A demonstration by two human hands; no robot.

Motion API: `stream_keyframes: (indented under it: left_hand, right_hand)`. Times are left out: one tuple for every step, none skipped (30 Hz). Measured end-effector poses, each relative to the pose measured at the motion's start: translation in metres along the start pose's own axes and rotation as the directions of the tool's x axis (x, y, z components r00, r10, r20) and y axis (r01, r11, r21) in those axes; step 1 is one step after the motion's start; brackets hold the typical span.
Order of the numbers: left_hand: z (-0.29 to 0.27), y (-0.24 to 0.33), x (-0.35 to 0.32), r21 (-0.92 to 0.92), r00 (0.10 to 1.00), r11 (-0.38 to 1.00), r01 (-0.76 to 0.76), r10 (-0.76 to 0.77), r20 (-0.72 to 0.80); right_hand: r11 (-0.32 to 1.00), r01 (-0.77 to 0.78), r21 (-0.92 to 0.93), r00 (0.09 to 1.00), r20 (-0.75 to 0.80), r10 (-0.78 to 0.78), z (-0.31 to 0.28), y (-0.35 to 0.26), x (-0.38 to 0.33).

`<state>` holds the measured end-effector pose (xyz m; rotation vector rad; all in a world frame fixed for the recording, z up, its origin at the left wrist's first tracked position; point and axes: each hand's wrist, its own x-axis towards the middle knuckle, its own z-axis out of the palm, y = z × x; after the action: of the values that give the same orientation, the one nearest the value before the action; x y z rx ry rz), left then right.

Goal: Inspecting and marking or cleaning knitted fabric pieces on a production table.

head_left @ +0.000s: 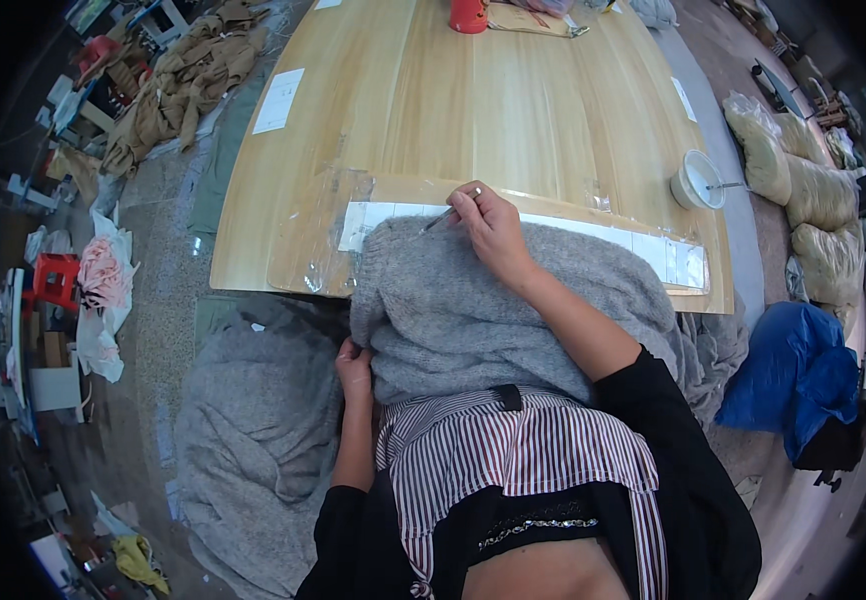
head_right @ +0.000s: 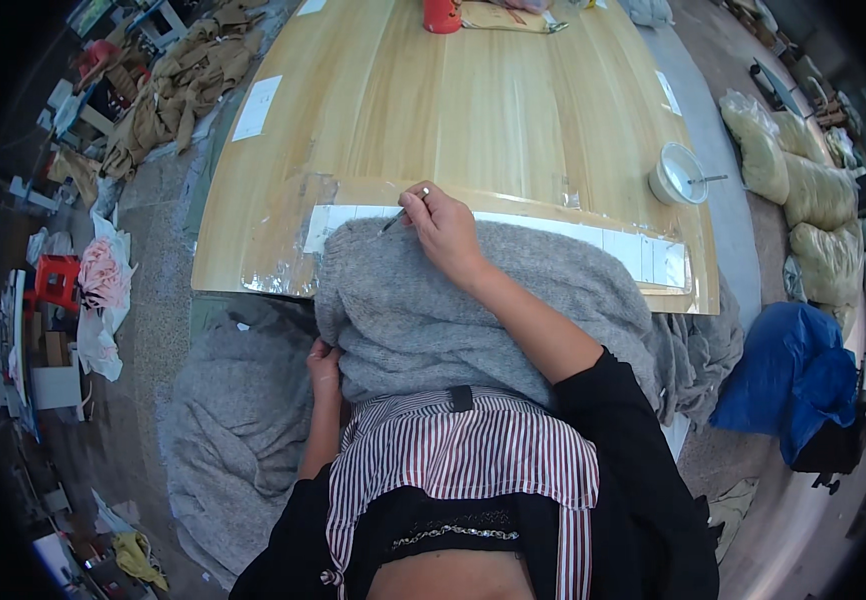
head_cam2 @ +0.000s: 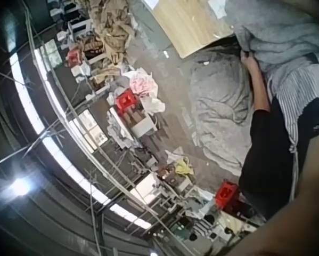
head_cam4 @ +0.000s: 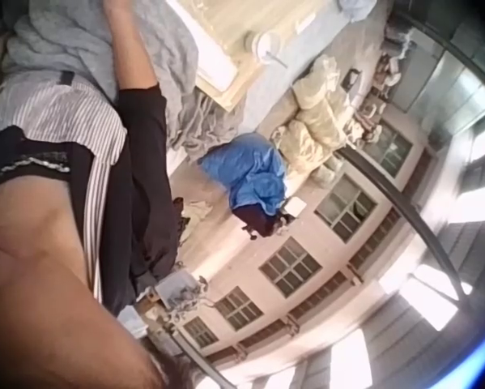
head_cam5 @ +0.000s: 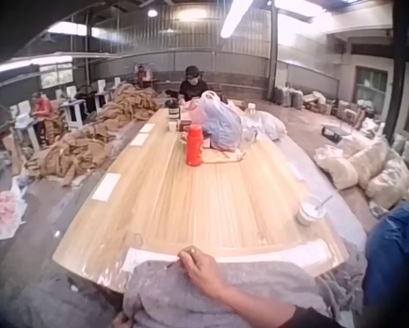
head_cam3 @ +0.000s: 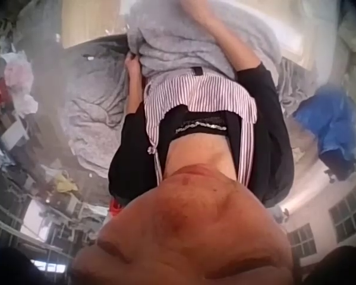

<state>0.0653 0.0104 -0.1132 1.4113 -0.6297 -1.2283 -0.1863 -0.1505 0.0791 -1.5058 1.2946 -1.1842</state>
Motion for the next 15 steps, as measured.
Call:
stream_keyframes:
  left_hand:
    - [0.0, -0.002, 0.0, -0.017, 1.0, 1.0, -0.004, 0.004, 0.006]
    - [-0.002, -0.004, 0.001, -0.052, 0.999, 0.998, -0.025, 0.027, 0.027]
    - [-0.004, -0.007, 0.002, -0.031, 1.0, 1.0, -0.003, 0.003, 0.013]
    - [-0.006, -0.01, 0.004, 0.005, 1.0, 1.0, -0.028, 0.028, 0.014]
    - [-0.01, -0.013, 0.007, 0.016, 0.994, 0.996, -0.086, 0.084, 0.069]
    - [-0.012, -0.016, 0.011, 0.043, 0.998, 0.997, -0.056, 0.055, 0.026]
    - [-0.017, -0.018, 0.014, 0.159, 0.998, 0.985, -0.063, 0.059, 0.035]
    - [-0.019, -0.019, 0.018, 0.261, 0.994, 0.962, -0.086, 0.066, 0.085]
    - [-0.02, -0.02, 0.021, 0.367, 0.998, 0.93, -0.031, 0.01, 0.058]
    - [-0.021, -0.018, 0.025, 0.462, 0.998, 0.887, -0.022, -0.008, 0.063]
    - [-0.017, -0.017, 0.027, 0.235, 0.997, 0.972, -0.011, -0.008, 0.079]
    - [-0.017, -0.011, 0.027, 0.473, 0.997, 0.879, -0.056, 0.029, 0.065]
    - [-0.011, -0.007, 0.024, 0.341, 0.999, 0.94, -0.03, 0.02, 0.033]
    - [-0.009, 0.0, 0.02, 0.214, 1.0, 0.977, 0.008, -0.014, 0.026]
    - [-0.005, 0.009, 0.016, 0.218, 1.0, 0.976, 0.0, -0.005, 0.025]
  right_hand:
    - [0.998, 0.054, 0.018, 0.999, -0.004, -0.054, -0.002, -0.001, 0.001]
    - [0.987, 0.015, 0.162, 1.0, -0.011, -0.014, -0.007, -0.002, 0.001]
    - [0.954, -0.014, 0.3, 0.999, -0.041, 0.027, -0.013, -0.004, 0.001]
    - [0.952, -0.022, 0.305, 0.999, -0.017, 0.029, -0.022, -0.005, 0.0]
    - [0.93, -0.004, 0.367, 0.997, -0.073, 0.033, -0.033, -0.007, -0.002]
    - [0.904, 0.04, 0.425, 0.99, -0.136, 0.021, -0.046, -0.01, -0.003]
    - [0.894, 0.028, 0.448, 0.981, -0.183, 0.061, -0.063, -0.012, -0.007]
    - [0.882, 0.08, 0.465, 0.969, -0.243, 0.04, -0.082, -0.015, -0.011]
    - [0.872, 0.11, 0.477, 0.946, -0.318, 0.055, -0.106, -0.016, -0.016]
    - [0.89, 0.125, 0.438, 0.914, -0.401, 0.069, -0.135, -0.017, -0.018]
    - [0.907, 0.211, 0.364, 0.842, -0.539, 0.021, -0.165, -0.016, -0.021]
    - [0.915, 0.294, 0.275, 0.751, -0.659, -0.042, -0.195, -0.013, -0.026]
    - [0.935, 0.314, 0.162, 0.653, -0.752, -0.089, -0.227, -0.008, -0.028]
    - [0.954, 0.3, 0.009, 0.581, -0.795, -0.176, -0.258, -0.002, -0.03]
    - [0.951, 0.276, -0.137, 0.509, -0.818, -0.266, -0.285, 0.007, -0.032]
